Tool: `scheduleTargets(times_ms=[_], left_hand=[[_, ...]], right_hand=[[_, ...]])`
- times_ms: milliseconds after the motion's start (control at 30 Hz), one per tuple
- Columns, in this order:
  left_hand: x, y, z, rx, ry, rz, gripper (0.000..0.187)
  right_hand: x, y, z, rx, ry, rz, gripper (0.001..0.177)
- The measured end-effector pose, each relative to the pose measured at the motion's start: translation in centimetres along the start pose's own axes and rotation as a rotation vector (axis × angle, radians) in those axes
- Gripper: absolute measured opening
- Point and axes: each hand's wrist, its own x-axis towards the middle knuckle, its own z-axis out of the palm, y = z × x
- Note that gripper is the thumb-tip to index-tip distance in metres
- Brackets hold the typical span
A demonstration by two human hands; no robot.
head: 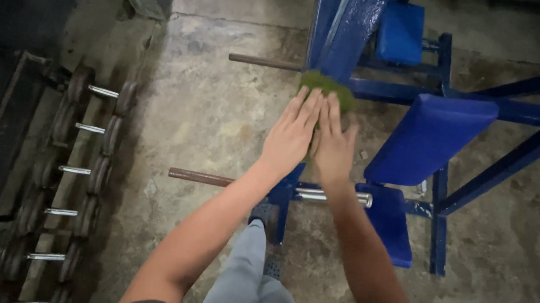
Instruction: Wiping down gym benches and machine frames using a cleaning cloth.
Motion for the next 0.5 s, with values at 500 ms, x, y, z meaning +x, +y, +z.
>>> scheduleTargets(times_ms=[500], left_hand=[[3.6,-1.2,-0.2,-0.042,0.069,0.043,0.062]], right_hand=[[3.6,1.1,-0.7,0.115,0.084,-0.063,0.058]])
